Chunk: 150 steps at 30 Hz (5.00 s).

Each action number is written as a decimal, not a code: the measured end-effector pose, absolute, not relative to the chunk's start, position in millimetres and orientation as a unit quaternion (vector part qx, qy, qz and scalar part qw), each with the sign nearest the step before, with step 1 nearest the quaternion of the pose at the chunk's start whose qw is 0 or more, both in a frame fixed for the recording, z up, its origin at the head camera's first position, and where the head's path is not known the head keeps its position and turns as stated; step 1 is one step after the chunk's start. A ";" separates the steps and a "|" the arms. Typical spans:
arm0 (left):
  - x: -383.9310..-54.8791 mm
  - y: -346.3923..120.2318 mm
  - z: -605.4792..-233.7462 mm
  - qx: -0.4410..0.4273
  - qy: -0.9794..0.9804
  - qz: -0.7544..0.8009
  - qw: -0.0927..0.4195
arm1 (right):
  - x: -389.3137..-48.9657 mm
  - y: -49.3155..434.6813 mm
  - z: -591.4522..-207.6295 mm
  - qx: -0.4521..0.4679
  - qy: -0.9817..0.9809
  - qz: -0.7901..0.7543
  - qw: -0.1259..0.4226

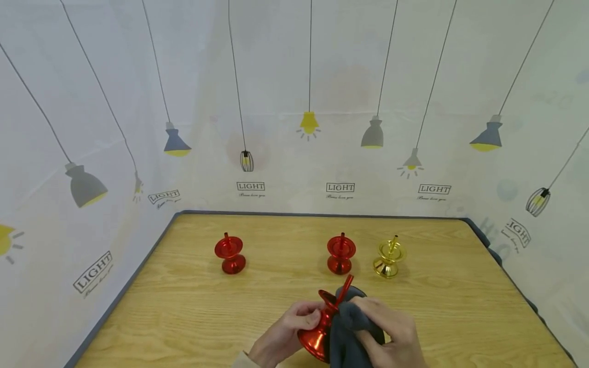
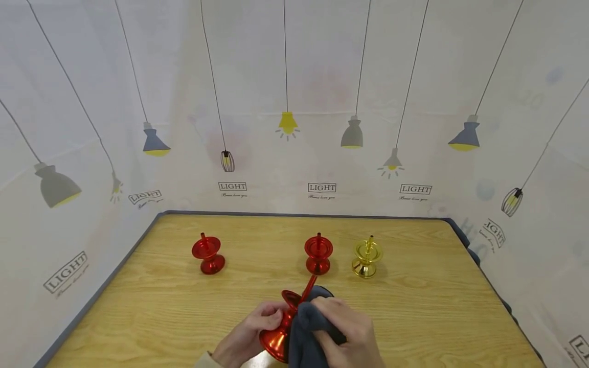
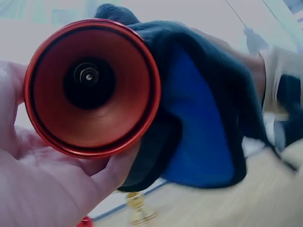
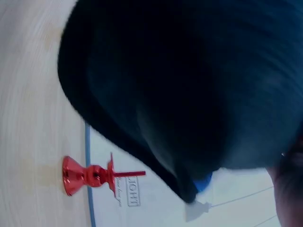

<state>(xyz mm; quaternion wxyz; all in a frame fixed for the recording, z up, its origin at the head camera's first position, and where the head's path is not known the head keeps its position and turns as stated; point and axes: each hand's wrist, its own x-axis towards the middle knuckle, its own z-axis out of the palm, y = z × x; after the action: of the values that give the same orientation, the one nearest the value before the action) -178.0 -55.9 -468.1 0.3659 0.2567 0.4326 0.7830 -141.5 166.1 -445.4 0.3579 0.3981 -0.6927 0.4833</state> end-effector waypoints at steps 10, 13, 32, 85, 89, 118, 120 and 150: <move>-163.3 -36.9 -453.4 0.139 0.612 0.739 0.244 | -146.9 159.6 -451.2 0.344 -0.684 0.442 0.467; -160.4 -31.6 -451.7 0.110 0.620 0.749 0.204 | -146.2 158.2 -450.7 0.338 -0.689 0.438 0.469; -167.4 -43.2 -451.7 0.120 0.570 0.778 0.234 | -133.2 153.7 -439.2 0.357 -0.687 0.476 0.417; -177.7 -46.2 -456.1 0.144 0.597 0.750 0.244 | -134.9 152.8 -455.3 0.329 -0.696 0.490 0.408; -177.7 -46.3 -456.3 0.148 0.595 0.749 0.252 | -134.2 152.4 -454.8 0.326 -0.701 0.491 0.401; -178.8 -55.7 -460.4 0.187 0.545 0.766 0.284 | -149.0 144.5 -463.8 0.334 -0.687 0.471 0.441; -177.2 -53.0 -457.1 0.165 0.591 0.753 0.239 | -150.9 144.7 -463.8 0.333 -0.689 0.461 0.449; -182.5 -63.2 -467.7 0.201 0.485 0.793 0.309 | -140.9 131.3 -458.9 0.295 -0.702 0.484 0.432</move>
<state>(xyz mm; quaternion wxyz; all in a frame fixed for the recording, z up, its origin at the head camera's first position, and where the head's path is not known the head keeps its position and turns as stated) -182.5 -63.2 -467.7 0.3090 0.2012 0.4850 0.7930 -140.9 131.3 -458.9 0.4322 0.2947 -0.7016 0.4838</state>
